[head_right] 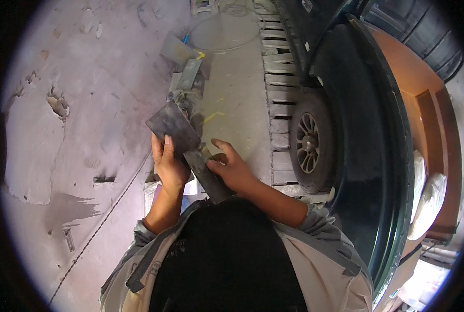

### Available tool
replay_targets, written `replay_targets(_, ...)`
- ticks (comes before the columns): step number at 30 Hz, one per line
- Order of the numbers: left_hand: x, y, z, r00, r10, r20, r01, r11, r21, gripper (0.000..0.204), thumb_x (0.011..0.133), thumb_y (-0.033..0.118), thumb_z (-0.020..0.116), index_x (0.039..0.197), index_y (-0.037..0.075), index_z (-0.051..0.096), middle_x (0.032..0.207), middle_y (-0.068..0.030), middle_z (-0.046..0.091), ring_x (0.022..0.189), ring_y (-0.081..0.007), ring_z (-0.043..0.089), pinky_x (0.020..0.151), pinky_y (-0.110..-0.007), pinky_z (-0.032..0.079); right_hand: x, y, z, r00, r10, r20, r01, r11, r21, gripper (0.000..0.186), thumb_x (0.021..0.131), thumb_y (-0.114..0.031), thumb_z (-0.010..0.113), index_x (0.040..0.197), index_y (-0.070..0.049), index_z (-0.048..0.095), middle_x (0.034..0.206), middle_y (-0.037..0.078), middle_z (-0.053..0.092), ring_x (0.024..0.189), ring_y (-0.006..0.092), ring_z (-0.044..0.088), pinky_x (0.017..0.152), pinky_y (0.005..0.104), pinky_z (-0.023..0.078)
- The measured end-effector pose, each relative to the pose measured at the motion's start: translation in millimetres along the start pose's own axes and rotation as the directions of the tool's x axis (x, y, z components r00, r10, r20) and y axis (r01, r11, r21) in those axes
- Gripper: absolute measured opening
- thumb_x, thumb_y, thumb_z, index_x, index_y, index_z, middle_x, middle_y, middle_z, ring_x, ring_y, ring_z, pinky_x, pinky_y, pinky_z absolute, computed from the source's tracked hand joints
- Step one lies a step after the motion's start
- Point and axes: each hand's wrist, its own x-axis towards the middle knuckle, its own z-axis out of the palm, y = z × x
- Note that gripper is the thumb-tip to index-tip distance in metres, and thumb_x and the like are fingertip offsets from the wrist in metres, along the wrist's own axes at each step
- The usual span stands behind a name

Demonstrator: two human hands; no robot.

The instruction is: The person applies a beige body filler to a dark car bumper using a metal putty knife. They spread the filler across several areas of the bumper, then scrape excess material back onto the knife and continue smoothing the surface.

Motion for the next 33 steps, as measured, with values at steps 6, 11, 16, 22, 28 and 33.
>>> replay_targets(6, -4.3, -6.4, -5.0, 1.0, -0.014, -0.022, 0.014, 1.0, -0.028, 0.036, 0.103, 0.009, 0.044, 0.139, 0.002, 0.045, 0.131, -0.0107, 0.057, 0.116, -0.0206, 0.055, 0.103, -0.035, 0.043, 7.4, -16.5, 5.6, 0.997, -0.03, -0.077, 0.032, 0.999, 0.018, 0.061, 0.091, -0.01, 0.067, 0.146, -0.013, 0.04, 0.108, 0.008, 0.062, 0.103, 0.0156, 0.057, 0.091, 0.0321, 0.047)
replay_targets(11, -12.0, -18.2, -28.2, 0.998, -0.063, -0.007, 0.063, 0.997, 0.046, 0.04, 0.102, 0.011, 0.046, 0.142, 0.007, 0.042, 0.134, -0.0125, 0.055, 0.119, -0.0266, 0.056, 0.102, -0.043, 0.046, 14.6, -22.4, -1.3, 0.994, -0.096, -0.051, 0.102, 0.988, 0.117, 0.07, 0.089, -0.011, 0.069, 0.149, -0.013, 0.033, 0.109, 0.009, 0.06, 0.101, 0.0149, 0.056, 0.09, 0.031, 0.046)
replay_targets(16, 1.3, 6.7, -17.4, 0.959, -0.246, 0.14, 0.268, 0.949, -0.166, 0.037, 0.101, 0.006, 0.048, 0.138, 0.006, 0.048, 0.13, -0.0096, 0.059, 0.119, -0.0237, 0.056, 0.103, -0.041, 0.046, 13.6, -6.8, -14.0, 0.933, -0.36, 0.022, 0.345, 0.873, -0.344, 0.077, 0.087, -0.011, 0.071, 0.15, -0.008, 0.027, 0.105, 0.006, 0.058, 0.086, 0.0109, 0.056, 0.079, 0.0256, 0.047)
replay_targets(22, -2.1, 8.9, -44.4, 0.924, -0.318, 0.213, 0.303, 0.948, 0.1, 0.036, 0.099, 0.005, 0.054, 0.136, 0.003, 0.053, 0.123, -0.0033, 0.062, 0.111, -0.0121, 0.056, 0.098, -0.027, 0.044, 20.6, -44.4, -29.8, 0.928, -0.372, -0.004, 0.362, 0.906, -0.22, 0.077, 0.089, -0.009, 0.067, 0.152, -0.01, 0.023, 0.109, 0.012, 0.059, 0.09, 0.0147, 0.059, 0.08, 0.0313, 0.049)
replay_targets(28, -2.6, 7.3, -57.9, 0.895, -0.364, 0.256, 0.241, 0.88, 0.409, 0.04, 0.099, 0.007, 0.057, 0.138, 0.001, 0.051, 0.127, -0.0041, 0.061, 0.115, -0.0124, 0.053, 0.101, -0.027, 0.04, 13.8, -36.4, -29.6, 0.948, -0.315, 0.035, 0.305, 0.878, -0.37, 0.076, 0.088, -0.016, 0.068, 0.152, -0.014, 0.028, 0.112, 0.016, 0.061, 0.095, 0.0204, 0.062, 0.084, 0.036, 0.051)
replay_targets(33, 5.4, 15.9, -56.8, 0.845, -0.492, 0.212, 0.365, 0.818, 0.444, 0.038, 0.098, 0.011, 0.059, 0.135, 0.001, 0.054, 0.123, -0.0033, 0.063, 0.109, -0.011, 0.054, 0.096, -0.025, 0.042, 19.0, -34.2, -35.6, 0.925, -0.373, 0.069, 0.36, 0.806, -0.47, 0.075, 0.088, -0.008, 0.069, 0.151, -0.009, 0.028, 0.107, 0.01, 0.058, 0.092, 0.013, 0.059, 0.079, 0.0308, 0.05)
